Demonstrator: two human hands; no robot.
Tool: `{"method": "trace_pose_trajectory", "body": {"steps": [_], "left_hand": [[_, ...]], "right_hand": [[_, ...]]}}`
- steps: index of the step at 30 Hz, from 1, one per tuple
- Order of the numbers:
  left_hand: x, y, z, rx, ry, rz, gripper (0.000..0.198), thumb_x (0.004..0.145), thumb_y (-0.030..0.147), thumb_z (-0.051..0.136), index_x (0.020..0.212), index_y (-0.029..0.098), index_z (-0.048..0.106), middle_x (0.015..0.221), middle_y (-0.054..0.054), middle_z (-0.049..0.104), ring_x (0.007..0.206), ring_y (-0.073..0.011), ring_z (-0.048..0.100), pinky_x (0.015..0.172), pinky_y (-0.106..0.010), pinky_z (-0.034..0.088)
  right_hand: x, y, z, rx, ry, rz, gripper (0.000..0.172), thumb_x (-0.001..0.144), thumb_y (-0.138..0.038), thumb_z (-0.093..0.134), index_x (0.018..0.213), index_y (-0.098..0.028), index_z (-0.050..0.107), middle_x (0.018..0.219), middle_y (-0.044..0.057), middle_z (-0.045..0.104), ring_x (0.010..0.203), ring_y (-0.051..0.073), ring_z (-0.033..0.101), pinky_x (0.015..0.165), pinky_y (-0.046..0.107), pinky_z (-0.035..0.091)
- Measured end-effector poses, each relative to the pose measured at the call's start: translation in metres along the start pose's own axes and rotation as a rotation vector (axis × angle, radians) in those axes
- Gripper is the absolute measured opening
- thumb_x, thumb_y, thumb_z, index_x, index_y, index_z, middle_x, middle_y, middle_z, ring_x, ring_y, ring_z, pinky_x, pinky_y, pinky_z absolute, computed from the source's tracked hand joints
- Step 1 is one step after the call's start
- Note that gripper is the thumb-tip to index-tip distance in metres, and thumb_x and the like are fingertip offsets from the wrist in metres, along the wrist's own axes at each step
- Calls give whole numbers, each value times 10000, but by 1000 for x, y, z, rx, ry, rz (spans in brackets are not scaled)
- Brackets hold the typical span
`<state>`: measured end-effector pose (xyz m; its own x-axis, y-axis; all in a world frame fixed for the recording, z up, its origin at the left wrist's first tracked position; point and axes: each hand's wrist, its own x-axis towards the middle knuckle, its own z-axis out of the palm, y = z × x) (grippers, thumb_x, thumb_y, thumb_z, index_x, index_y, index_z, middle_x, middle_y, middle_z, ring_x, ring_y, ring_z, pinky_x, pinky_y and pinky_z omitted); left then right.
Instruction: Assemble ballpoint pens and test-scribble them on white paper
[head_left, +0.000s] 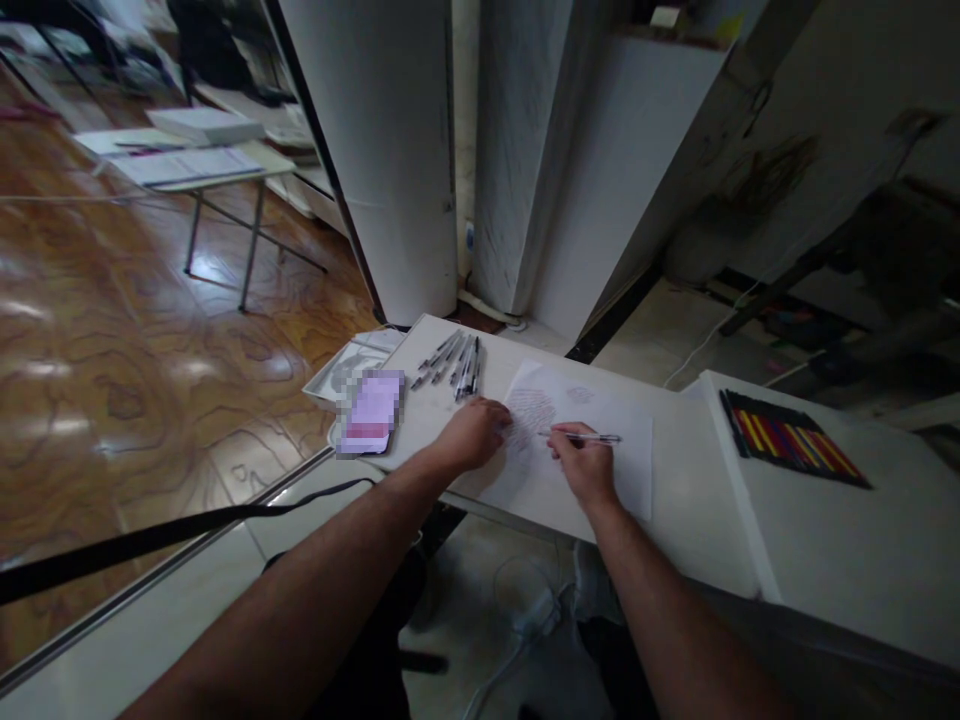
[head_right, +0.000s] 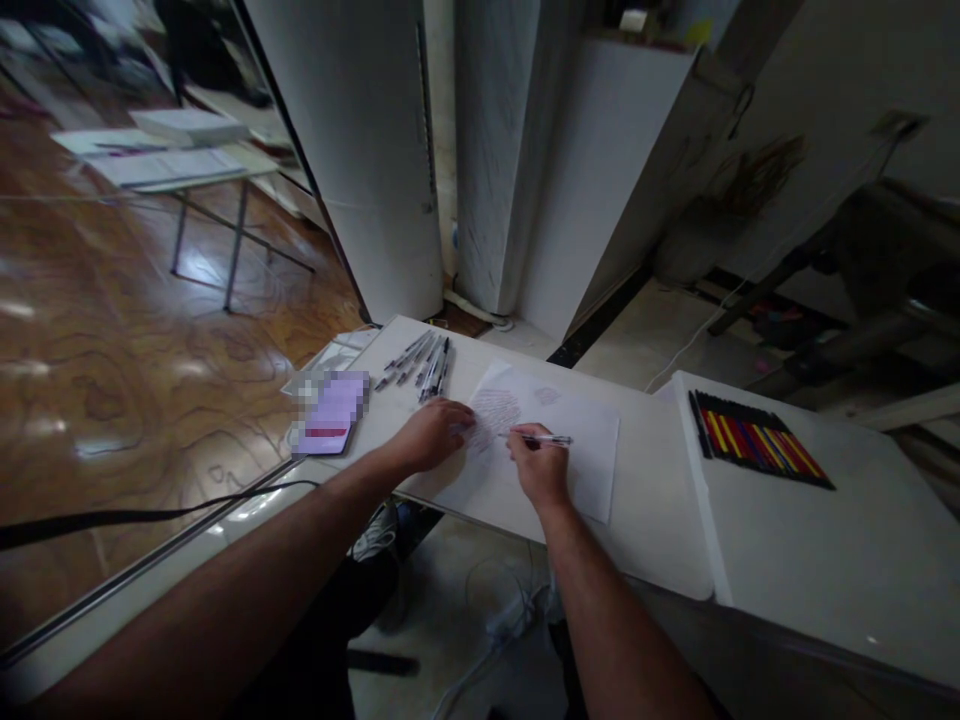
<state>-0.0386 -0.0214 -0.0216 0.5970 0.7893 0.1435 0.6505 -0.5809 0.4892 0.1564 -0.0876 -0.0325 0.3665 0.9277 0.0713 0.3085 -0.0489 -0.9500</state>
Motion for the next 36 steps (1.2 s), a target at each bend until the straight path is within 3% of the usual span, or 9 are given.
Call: {"method": "trace_pose_trajectory", "body": {"steps": [2,6,11,14,17,23,36], "left_hand": [[-1,1,-1,-1,2,3,350,673,109,600,988,181,736,1110,-70,713,1056,-244,632,1007,-382,452],[-2,3,-3,12,-1,11,320,695,118,607,980,179,740,1102,-75,713,1059,-249,624,998,-377,455],[-3,10,-5,27,14,-7,246,739,136,609,939,178,746,1066,-80,721,1032,-244,628,974,-376,460],[-4,17,-6,9,91,-44,206,786,159,597,927,174,745,1021,-78,727,988,-228,637,968,-375,455],[-3,27,-5,-66,151,-129,191,820,210,587,915,175,750,956,-76,733,883,-203,652,861,-331,490],[-4,42,-2,-395,84,-207,279,878,303,512,946,157,740,772,-38,735,667,-144,634,607,-231,451],[-8,47,0,-452,102,-153,295,863,379,567,1014,170,712,874,-50,738,667,-140,654,596,-209,452]], "right_hand": [[4,-5,-2,59,17,22,276,741,-356,616,909,-154,700,629,24,692,515,164,626,469,245,474],[7,-13,-9,-63,37,-126,297,780,-339,613,1009,-175,708,698,34,711,596,168,653,560,263,517],[6,-11,-14,-147,-83,-299,401,817,-324,601,1188,-182,657,998,87,734,806,197,695,777,331,552],[9,-11,-12,-160,-107,-307,447,813,-287,581,1243,-175,631,1046,97,723,824,197,689,757,325,558],[10,-16,-8,-173,-67,-270,450,802,-226,532,1236,-191,643,1028,87,722,736,167,667,648,283,553],[6,-32,-5,-165,-65,-341,401,806,-201,531,1179,-202,679,998,71,712,716,138,639,603,236,534],[-1,-49,-2,15,-4,-412,236,828,-226,607,1036,-228,720,960,48,696,728,137,650,598,247,561]]}}
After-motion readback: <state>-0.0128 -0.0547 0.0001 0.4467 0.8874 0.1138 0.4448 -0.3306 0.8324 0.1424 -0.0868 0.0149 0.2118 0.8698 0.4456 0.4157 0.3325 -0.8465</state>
